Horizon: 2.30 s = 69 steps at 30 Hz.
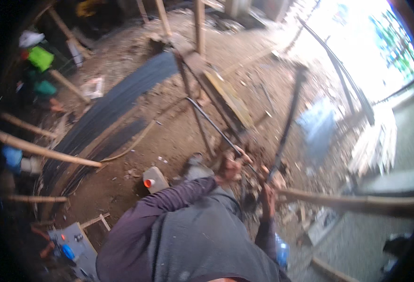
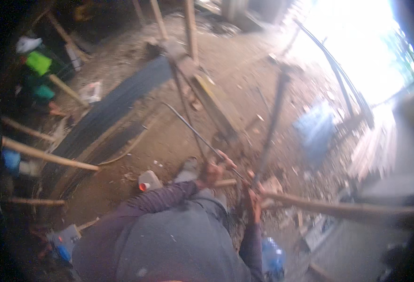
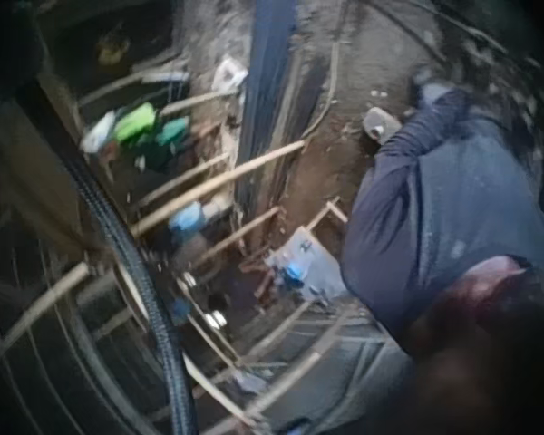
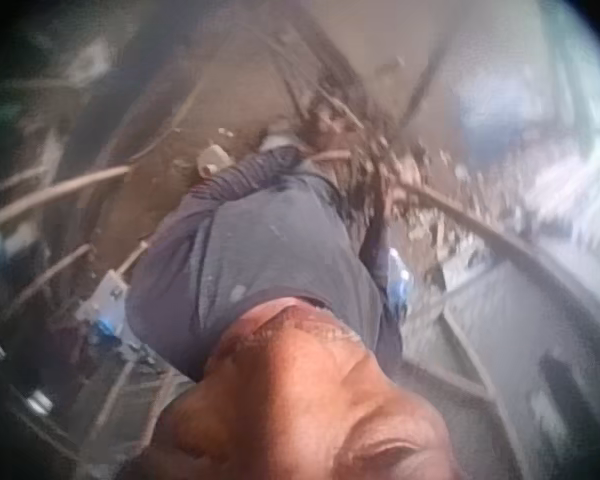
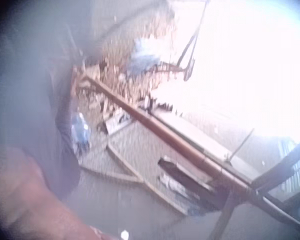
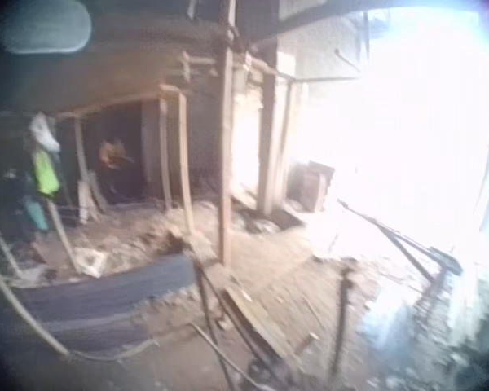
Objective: The person repeatedly bends metal rods into U-shaped forms using a manual bending jig. They position each rod, apply force to bend it, and then remove the finished piece before repeating the process.
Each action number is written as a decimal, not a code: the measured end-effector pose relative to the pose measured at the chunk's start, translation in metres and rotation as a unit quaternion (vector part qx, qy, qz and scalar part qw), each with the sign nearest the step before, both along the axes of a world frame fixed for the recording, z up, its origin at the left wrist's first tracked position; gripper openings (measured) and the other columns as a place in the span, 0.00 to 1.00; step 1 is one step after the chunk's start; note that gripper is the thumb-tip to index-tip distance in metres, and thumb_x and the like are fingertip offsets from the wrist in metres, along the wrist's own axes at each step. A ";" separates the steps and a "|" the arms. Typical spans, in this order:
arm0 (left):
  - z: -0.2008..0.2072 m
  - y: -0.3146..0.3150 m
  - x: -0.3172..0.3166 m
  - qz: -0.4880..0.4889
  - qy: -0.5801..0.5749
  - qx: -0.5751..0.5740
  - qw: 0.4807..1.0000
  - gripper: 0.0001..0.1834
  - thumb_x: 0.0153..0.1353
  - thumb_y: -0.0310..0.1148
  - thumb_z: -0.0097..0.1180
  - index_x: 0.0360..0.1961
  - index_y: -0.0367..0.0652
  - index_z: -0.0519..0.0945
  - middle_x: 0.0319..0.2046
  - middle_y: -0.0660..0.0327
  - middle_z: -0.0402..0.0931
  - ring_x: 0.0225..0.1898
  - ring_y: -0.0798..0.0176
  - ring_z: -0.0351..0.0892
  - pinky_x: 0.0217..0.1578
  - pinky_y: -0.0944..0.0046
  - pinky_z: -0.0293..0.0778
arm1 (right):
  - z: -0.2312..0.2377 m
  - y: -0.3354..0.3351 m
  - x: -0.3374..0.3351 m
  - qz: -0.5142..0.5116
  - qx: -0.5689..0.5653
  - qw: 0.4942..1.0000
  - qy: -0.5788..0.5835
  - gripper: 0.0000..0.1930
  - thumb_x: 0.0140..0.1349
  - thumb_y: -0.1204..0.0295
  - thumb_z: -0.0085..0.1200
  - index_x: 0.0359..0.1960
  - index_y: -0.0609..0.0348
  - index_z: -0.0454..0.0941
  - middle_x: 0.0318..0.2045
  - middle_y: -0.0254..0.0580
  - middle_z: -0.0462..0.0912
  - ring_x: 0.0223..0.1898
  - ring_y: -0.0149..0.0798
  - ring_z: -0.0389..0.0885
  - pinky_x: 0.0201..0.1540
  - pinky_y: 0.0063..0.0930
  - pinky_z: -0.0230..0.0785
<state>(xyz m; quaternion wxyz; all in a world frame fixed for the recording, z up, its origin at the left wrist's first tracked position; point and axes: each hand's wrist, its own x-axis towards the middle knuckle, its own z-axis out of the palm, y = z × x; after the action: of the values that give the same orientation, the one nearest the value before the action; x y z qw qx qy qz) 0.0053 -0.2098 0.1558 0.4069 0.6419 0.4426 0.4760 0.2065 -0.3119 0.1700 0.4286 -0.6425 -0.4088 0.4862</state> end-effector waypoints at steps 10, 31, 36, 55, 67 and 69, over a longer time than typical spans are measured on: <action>0.009 0.048 -0.014 -0.192 -0.106 -0.174 0.960 0.06 0.66 0.29 0.61 0.40 0.38 0.81 0.31 0.59 0.84 0.33 0.69 0.81 0.33 0.66 0.77 | 0.025 0.033 0.000 0.012 -0.075 0.987 -0.140 0.16 0.60 0.66 0.65 0.45 0.64 0.85 0.29 0.35 0.85 0.31 0.26 0.79 0.35 0.25 0.72; -0.181 0.253 -0.190 -0.041 0.019 -0.266 0.963 0.14 0.68 0.38 0.57 0.28 0.41 0.82 0.18 0.73 0.69 0.21 0.77 0.64 0.22 0.68 0.60 | -0.044 0.121 0.018 -0.090 -0.174 0.972 -0.127 0.13 0.62 0.61 0.65 0.32 0.58 0.82 0.20 0.26 0.77 0.21 0.21 0.71 0.22 0.20 0.60; -0.222 0.242 -0.185 -0.007 0.043 -0.353 0.935 0.14 0.66 0.41 0.59 0.29 0.42 0.83 0.18 0.72 0.71 0.19 0.76 0.64 0.19 0.68 0.60 | -0.099 0.133 0.050 0.037 -0.094 0.967 -0.234 0.17 0.60 0.60 0.66 0.32 0.64 0.84 0.23 0.35 0.83 0.23 0.26 0.77 0.25 0.23 0.65; -0.202 0.295 -0.143 -0.028 0.229 -0.540 0.809 0.29 0.65 0.60 0.53 0.36 0.40 0.84 0.21 0.59 0.82 0.13 0.64 0.77 0.13 0.58 0.69 | -0.176 0.159 0.094 0.068 -0.174 0.956 -0.227 0.22 0.57 0.55 0.68 0.23 0.64 0.80 0.13 0.33 0.73 0.15 0.27 0.69 0.18 0.30 0.60; -0.217 0.299 -0.142 -0.006 0.182 -0.551 0.815 0.27 0.65 0.55 0.57 0.41 0.36 0.83 0.18 0.57 0.80 0.10 0.67 0.72 0.10 0.64 0.63 | -0.176 0.161 0.132 0.084 -0.134 0.911 -0.380 0.19 0.57 0.56 0.67 0.33 0.61 0.80 0.18 0.47 0.78 0.20 0.39 0.78 0.24 0.37 0.66; -0.226 0.297 -0.145 -0.003 0.189 -0.570 0.800 0.26 0.64 0.56 0.58 0.43 0.41 0.85 0.20 0.59 0.82 0.10 0.69 0.73 0.11 0.64 0.65 | -0.162 0.159 0.162 0.120 -0.055 0.895 -0.425 0.19 0.55 0.56 0.68 0.34 0.60 0.81 0.19 0.50 0.79 0.21 0.46 0.79 0.27 0.41 0.69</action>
<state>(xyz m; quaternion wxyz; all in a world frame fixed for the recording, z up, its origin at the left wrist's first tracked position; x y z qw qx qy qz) -0.1397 0.0873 -0.0705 0.6091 0.3726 0.7001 0.0056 0.3681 -0.1532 0.0076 0.1159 -0.7567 -0.5984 0.2364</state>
